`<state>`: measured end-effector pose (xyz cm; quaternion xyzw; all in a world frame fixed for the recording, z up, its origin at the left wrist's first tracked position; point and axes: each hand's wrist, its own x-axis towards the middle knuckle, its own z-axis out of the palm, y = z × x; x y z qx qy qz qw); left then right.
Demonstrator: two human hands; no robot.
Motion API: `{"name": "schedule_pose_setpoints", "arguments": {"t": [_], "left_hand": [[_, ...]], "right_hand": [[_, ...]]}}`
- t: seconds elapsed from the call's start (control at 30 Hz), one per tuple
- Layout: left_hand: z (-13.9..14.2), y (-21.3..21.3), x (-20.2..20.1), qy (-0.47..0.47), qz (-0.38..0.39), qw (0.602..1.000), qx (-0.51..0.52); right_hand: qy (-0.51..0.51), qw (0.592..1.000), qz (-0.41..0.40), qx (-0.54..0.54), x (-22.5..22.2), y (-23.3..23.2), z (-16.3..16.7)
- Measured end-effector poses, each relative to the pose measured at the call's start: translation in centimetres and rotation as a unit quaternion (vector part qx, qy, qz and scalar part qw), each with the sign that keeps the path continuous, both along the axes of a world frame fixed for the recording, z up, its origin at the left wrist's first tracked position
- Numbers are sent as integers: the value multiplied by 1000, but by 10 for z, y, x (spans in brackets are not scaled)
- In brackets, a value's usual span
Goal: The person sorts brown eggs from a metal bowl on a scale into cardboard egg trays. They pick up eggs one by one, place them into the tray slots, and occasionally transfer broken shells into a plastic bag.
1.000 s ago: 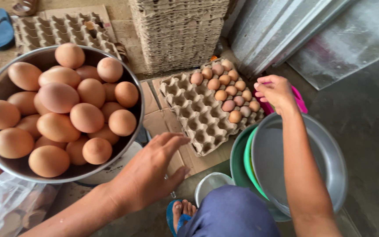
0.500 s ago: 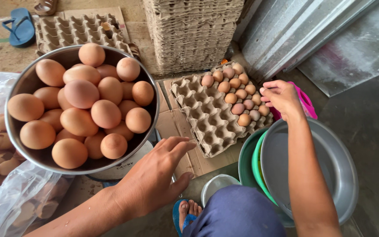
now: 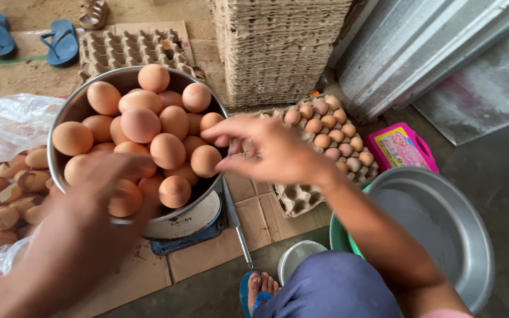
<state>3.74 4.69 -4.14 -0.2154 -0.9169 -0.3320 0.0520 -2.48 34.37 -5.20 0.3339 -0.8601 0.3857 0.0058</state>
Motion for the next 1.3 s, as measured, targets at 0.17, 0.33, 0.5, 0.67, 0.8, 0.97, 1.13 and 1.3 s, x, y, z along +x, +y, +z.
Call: {"name": "schedule_pose_setpoints", "arguments": {"t": [0.17,0.33,0.5,0.67,0.8,0.97,1.13,1.3], "left_hand": [[7,-14,-24,76,33,988,-130],[7,-7,-44,183,-48,974,-127],[3,-15,-53,207,-22,972,-106],[-5,-27,-61,179,3,982,-68],[-13,-24,-64,205,-12,977,-60],[-15,-17,-63,225,-33,973,-42],[-13,0,-57,213,-83,973,-7],[-7,-1,-53,263,-60,961,-68]], "right_hand": [[140,979,-42,143,7,-41,-13],[78,965,-116,223,8,-58,-25],[-84,988,-91,-93,1,-28,-23],[-449,713,-41,-537,-20,0,-22],[-474,684,-75,-549,-36,-8,-27],[-444,723,-90,-521,-31,-31,-34],[-459,703,-80,-538,-15,-49,-40],[-465,693,-66,-547,-13,-53,-42]]}}
